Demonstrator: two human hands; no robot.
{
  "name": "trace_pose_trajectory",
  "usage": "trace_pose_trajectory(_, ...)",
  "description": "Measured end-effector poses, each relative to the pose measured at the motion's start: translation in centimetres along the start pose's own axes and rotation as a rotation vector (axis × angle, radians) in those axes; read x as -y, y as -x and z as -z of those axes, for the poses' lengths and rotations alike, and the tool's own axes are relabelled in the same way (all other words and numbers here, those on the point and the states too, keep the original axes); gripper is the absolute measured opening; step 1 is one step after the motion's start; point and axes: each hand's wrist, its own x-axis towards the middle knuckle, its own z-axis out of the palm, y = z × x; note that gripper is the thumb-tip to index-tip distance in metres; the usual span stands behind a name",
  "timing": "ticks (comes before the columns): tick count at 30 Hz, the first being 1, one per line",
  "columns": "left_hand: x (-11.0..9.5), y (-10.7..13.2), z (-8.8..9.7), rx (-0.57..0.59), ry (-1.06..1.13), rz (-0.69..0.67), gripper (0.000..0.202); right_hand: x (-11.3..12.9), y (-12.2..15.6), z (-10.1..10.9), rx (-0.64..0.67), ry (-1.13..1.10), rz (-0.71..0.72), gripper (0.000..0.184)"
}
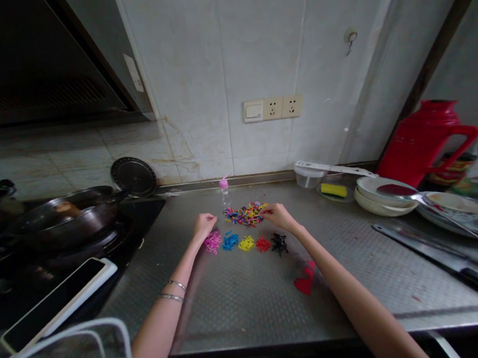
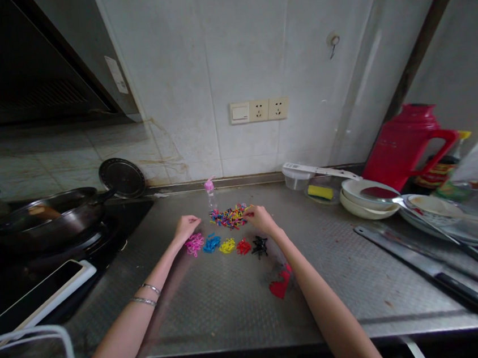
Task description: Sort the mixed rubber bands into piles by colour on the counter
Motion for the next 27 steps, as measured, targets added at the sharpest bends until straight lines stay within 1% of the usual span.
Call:
trace_pose_trajectory(3,0.0,0.1,-0.2,0.008,0.007,-0.013,0.018,1.2,0.1,-0.4,0.137,-0.021,0.034,0.019)
trace_pose_trajectory(6,-0.2,0.1,-0.3,0.032,0.000,-0.026,0.018,2.3,0.3,-1.2,0.266,-0.075,0.102,0.020)
trace_pose_trajectory(8,-0.5,0.3,-0.3,0.059,-0.013,-0.038,0.019,2.8,0.4,-1.8,0.318,-0.108,0.143,0.021)
trace_pose_trajectory(10,-0.8,0.5,-0.3,0.097,-0.041,-0.059,0.020,3.1,0.5,-2.3,0.346,-0.129,0.153,0.023)
trace_pose_trajectory(13,-1.6,0.9,-0.3,0.162,-0.142,-0.067,0.022,3.3,0.5,-2.5,0.343,-0.157,0.130,0.030)
trace_pose_trajectory(16,-2.2,1.2,-0.5,0.188,-0.255,-0.046,0.022,3.2,0.5,-2.2,0.300,-0.181,0.117,0.033)
trace_pose_trajectory(21,-2.8,0.9,-1.6,0.172,-0.352,-0.040,0.024,2.6,0.2,-1.9,0.235,-0.159,0.091,0.033)
trace_pose_trajectory(27,-2.8,0.4,-2.4,0.146,-0.436,-0.067,0.024,1.6,0.1,-2.1,0.198,-0.130,0.094,0.027)
